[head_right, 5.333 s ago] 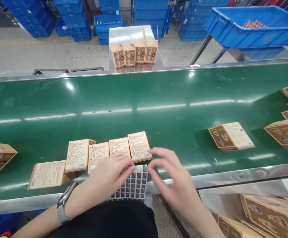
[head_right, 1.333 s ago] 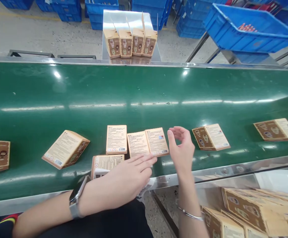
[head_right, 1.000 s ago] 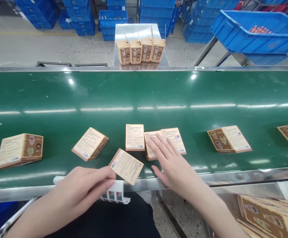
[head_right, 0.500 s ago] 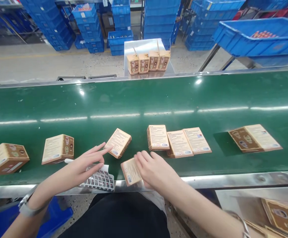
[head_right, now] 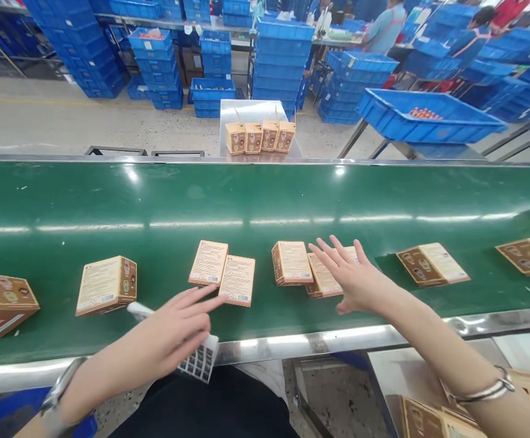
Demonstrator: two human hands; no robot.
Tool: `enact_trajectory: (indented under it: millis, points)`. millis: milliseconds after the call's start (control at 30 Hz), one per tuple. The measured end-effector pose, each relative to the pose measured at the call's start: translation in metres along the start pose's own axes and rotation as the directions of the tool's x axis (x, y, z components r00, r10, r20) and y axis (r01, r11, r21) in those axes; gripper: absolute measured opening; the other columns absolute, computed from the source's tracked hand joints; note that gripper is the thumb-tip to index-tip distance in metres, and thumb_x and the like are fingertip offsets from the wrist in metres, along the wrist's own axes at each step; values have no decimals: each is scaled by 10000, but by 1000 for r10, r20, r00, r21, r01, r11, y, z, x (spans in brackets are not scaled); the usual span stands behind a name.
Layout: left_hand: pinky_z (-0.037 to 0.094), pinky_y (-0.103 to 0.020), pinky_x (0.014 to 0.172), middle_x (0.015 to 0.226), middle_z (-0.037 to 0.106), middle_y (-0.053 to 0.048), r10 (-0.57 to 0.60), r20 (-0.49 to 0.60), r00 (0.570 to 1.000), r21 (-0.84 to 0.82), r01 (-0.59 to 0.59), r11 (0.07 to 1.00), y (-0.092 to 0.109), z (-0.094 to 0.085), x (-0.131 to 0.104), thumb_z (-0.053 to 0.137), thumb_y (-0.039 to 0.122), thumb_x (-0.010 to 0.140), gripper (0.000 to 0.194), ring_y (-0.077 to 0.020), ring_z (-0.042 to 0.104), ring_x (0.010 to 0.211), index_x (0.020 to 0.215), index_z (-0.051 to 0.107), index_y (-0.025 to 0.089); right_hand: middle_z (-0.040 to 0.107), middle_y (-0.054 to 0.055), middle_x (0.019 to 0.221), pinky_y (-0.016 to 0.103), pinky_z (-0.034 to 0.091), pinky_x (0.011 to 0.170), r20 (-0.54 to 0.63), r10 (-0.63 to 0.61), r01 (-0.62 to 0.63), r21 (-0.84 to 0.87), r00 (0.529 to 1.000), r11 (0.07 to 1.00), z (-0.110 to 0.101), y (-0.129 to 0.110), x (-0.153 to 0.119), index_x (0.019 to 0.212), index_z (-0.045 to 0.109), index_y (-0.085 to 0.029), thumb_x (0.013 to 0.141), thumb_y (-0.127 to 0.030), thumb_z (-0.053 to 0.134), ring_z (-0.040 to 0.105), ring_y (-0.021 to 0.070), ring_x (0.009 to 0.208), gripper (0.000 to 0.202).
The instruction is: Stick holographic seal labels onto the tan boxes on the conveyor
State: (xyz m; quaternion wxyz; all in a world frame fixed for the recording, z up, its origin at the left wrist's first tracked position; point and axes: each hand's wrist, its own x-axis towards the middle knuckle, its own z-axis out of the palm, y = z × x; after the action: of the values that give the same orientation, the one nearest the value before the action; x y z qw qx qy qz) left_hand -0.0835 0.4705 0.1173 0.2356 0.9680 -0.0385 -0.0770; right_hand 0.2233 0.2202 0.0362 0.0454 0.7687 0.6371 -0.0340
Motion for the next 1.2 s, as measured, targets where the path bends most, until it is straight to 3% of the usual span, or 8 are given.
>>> enact_trajectory:
  millis: [133, 333, 567, 733, 833, 933, 1067, 1200]
  points:
    - [292, -491, 1202, 1488, 483, -93, 225, 95, 970, 205, -240, 949, 1, 35, 34, 476, 186, 952, 237, -275, 391, 1424, 782, 637, 149, 288, 153, 1592, 703, 158, 1132, 9, -22, 23, -68, 1000, 997, 29, 23, -15, 1547, -161, -214, 691, -179, 610, 194, 390, 1473, 1152]
    - [333, -445, 1161, 1514, 428, -165, 212, 55, 976, 418, -215, 883, -1, 62, 73, 545, 126, 875, 157, -310, 403, 1411, 916, 693, 92, 460, 207, 1476, 719, 188, 1116, 91, 94, -101, 77, 991, 992, 25, 35, 17, 1570, -35, -184, 652, -242, 637, 405, 415, 1374, 1139]
    - [451, -380, 1035, 1375, 578, -164, 101, -54, 993, 242, -85, 967, 8, 32, 57, 455, 155, 949, 177, -270, 524, 1310, 897, 621, 125, 326, 182, 1547, 472, 515, 980, 89, 5, -45, 458, 996, 888, 13, -1, 51, 1569, -55, -245, 660, -236, 708, 565, 347, 1240, 1187]
    - [402, -255, 561, 717, 641, 29, -226, 16, 974, -133, 227, 965, 20, -7, 29, 343, 268, 1018, 264, -145, 608, 640, 853, 540, 209, 314, 205, 1534, 527, 416, 1091, -60, -58, 82, 567, 996, 819, 21, -46, 92, 1567, -56, -239, 661, -232, 779, 394, 371, 1389, 1232]
    - [340, -253, 574, 687, 589, 33, -324, -14, 946, -216, 314, 925, 20, -15, 27, 363, 284, 1008, 255, -143, 546, 629, 828, 528, 210, 210, 204, 1588, 532, 377, 1130, -150, -67, 149, 650, 986, 745, 11, -76, 111, 1564, -37, -237, 713, -271, 777, 305, 351, 1444, 1178]
    - [336, -252, 598, 707, 570, 27, -379, -23, 925, -314, 353, 881, 16, -14, 34, 364, 279, 1003, 257, -138, 524, 644, 815, 521, 202, 299, 157, 1570, 539, 361, 1144, -245, 65, 136, 717, 967, 684, -19, -99, 103, 1537, 186, -250, 887, -301, 601, 312, 306, 1448, 773]
    - [350, -244, 605, 728, 564, 36, -378, -6, 926, -439, 337, 833, 13, -10, 42, 413, 277, 990, 188, -126, 518, 646, 850, 515, 203, 675, 78, 1152, 410, 574, 909, -145, 131, 79, 906, 981, 415, -61, -120, 72, 1318, 502, -270, 926, -401, 564, 673, 215, 1008, 417]
    - [402, -246, 625, 860, 615, 15, -380, -75, 922, -474, 302, 827, 16, -8, 45, 485, 267, 968, 74, -134, 576, 720, 951, 522, 205, 690, 19, 859, 289, 592, 687, -43, 153, 23, 991, 987, 135, -66, -144, 56, 1181, 595, -247, 857, -436, 656, 669, 156, 732, 380]
